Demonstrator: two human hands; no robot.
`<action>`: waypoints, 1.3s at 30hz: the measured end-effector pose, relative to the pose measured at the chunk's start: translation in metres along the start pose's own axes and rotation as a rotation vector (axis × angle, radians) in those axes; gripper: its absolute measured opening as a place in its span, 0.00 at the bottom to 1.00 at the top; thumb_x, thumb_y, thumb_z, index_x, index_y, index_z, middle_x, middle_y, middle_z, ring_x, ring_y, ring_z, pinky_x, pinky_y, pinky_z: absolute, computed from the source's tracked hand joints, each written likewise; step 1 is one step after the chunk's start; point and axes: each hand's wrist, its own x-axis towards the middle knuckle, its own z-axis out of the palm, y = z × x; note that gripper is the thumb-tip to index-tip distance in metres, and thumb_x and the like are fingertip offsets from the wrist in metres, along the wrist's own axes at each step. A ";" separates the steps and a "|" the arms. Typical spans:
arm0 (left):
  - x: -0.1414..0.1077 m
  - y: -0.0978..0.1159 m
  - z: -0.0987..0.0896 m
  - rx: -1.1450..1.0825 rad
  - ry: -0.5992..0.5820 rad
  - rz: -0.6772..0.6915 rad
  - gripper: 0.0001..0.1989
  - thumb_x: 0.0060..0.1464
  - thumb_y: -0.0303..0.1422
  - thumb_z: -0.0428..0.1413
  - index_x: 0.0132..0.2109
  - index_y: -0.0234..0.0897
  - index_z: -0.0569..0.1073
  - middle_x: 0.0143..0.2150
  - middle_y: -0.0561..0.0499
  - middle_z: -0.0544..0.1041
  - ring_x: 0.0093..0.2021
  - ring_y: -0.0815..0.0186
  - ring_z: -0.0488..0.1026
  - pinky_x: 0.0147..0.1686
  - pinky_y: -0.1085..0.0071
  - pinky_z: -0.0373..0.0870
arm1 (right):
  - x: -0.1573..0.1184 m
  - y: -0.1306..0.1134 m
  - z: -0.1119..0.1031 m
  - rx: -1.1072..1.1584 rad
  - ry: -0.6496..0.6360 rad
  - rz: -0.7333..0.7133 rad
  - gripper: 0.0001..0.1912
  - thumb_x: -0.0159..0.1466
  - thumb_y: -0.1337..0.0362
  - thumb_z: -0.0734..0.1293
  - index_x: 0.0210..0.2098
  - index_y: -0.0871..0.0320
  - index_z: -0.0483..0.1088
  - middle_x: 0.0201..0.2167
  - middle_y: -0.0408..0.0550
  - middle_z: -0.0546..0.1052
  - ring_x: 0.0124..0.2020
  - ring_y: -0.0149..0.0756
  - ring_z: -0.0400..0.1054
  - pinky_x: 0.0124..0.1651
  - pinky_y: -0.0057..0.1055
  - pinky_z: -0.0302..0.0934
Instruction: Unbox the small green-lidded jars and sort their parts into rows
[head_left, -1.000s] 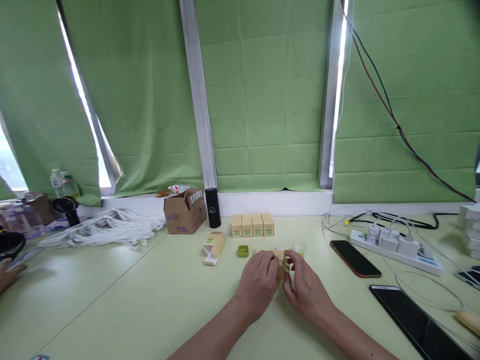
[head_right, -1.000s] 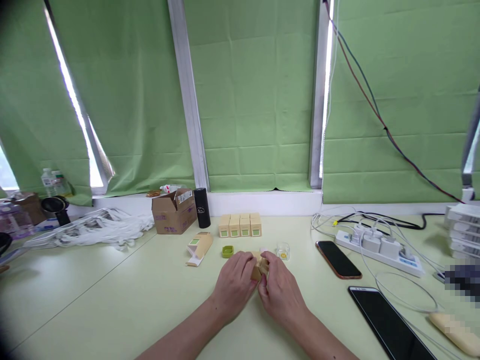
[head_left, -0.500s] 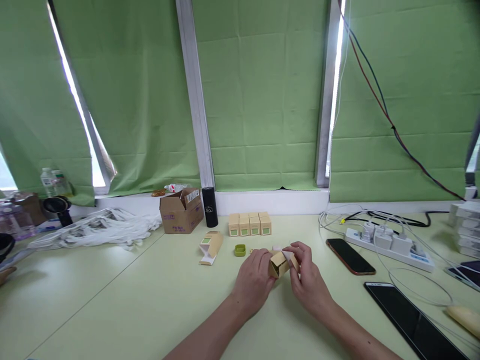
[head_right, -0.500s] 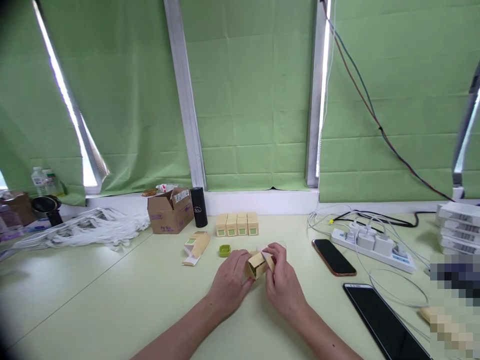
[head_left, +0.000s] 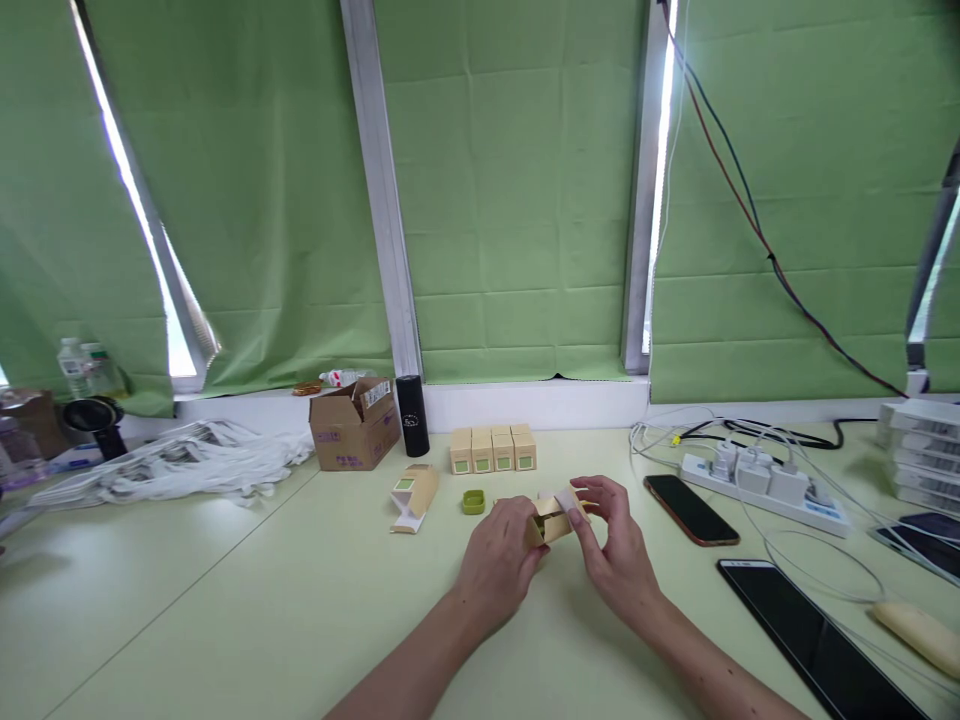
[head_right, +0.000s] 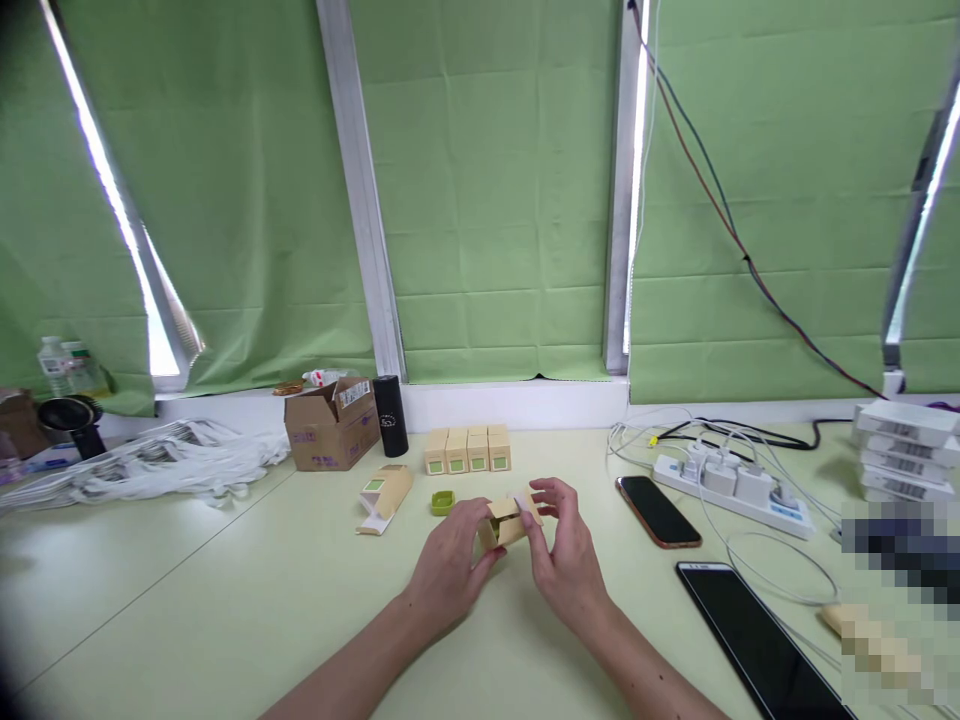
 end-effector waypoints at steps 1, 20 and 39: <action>0.000 0.001 -0.001 0.001 -0.010 -0.003 0.24 0.58 0.26 0.59 0.59 0.42 0.61 0.56 0.42 0.74 0.55 0.52 0.73 0.50 0.53 0.76 | 0.001 0.000 0.000 0.005 0.021 -0.001 0.17 0.73 0.53 0.61 0.57 0.50 0.60 0.56 0.54 0.72 0.51 0.45 0.72 0.53 0.47 0.71; -0.002 0.000 0.005 -0.061 -0.030 -0.026 0.37 0.60 0.25 0.58 0.71 0.44 0.55 0.60 0.42 0.74 0.59 0.53 0.71 0.55 0.51 0.75 | 0.009 0.016 -0.009 -0.147 0.049 -0.527 0.27 0.62 0.80 0.55 0.53 0.50 0.70 0.44 0.49 0.81 0.47 0.44 0.76 0.56 0.53 0.69; -0.004 -0.008 0.010 -0.062 0.021 -0.048 0.43 0.59 0.24 0.60 0.74 0.47 0.49 0.60 0.43 0.73 0.58 0.54 0.72 0.55 0.51 0.76 | 0.005 0.009 -0.006 -0.252 -0.075 -0.470 0.13 0.67 0.72 0.61 0.47 0.51 0.70 0.32 0.43 0.81 0.32 0.39 0.75 0.60 0.55 0.64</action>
